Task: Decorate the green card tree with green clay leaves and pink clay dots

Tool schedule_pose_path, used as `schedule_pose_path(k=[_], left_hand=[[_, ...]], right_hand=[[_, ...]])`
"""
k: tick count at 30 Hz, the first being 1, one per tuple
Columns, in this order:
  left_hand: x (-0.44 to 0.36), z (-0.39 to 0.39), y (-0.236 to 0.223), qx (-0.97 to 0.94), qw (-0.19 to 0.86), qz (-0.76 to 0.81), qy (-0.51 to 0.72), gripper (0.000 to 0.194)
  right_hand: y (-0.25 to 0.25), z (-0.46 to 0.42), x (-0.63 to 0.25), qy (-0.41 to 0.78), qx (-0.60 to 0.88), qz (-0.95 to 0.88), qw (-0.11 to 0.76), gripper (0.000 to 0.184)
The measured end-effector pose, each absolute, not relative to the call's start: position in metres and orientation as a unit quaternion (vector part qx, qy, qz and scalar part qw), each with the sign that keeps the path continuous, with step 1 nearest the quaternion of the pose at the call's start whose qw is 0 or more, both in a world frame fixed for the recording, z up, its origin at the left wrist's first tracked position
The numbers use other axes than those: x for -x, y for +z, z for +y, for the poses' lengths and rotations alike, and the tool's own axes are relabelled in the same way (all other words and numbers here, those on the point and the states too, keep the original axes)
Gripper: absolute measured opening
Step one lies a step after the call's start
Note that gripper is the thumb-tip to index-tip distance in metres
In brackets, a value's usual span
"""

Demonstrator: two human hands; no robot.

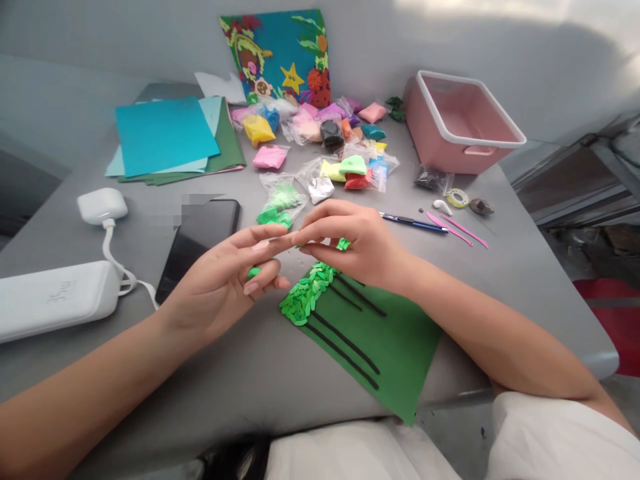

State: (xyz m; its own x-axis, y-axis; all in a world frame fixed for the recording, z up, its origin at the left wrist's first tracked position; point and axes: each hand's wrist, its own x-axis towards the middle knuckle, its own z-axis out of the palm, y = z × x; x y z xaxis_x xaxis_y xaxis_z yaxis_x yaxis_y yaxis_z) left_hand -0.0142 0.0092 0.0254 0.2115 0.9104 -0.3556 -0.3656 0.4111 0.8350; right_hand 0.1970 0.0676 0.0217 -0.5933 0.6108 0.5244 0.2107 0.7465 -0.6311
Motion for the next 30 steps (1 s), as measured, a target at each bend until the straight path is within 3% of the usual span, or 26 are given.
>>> schedule_pose_path(k=[6,13,15,21,30], left_hand=[[0.015,0.011,0.017,-0.430,0.620,0.477,0.451,0.032],[0.017,0.012,0.014,-0.444,0.609,0.482,0.447,0.030],[0.017,0.013,0.013,-0.433,0.613,0.482,0.453,0.032],[0.017,0.014,0.012,-0.301,0.699,0.483,0.433,0.043],[0.014,0.012,0.017,-0.226,0.765,0.460,0.391,0.040]], right_hand=[[0.024,0.061,-0.193,0.334,0.282,-0.824,0.360,0.013],[0.026,0.056,-0.192,0.412,0.293,-0.801,0.321,0.020],[0.026,0.058,-0.195,0.359,0.271,-0.832,0.325,0.022],[0.021,0.064,-0.200,-0.014,0.095,-0.929,0.357,0.018],[0.018,0.068,-0.205,-0.076,0.040,-0.927,0.366,0.018]])
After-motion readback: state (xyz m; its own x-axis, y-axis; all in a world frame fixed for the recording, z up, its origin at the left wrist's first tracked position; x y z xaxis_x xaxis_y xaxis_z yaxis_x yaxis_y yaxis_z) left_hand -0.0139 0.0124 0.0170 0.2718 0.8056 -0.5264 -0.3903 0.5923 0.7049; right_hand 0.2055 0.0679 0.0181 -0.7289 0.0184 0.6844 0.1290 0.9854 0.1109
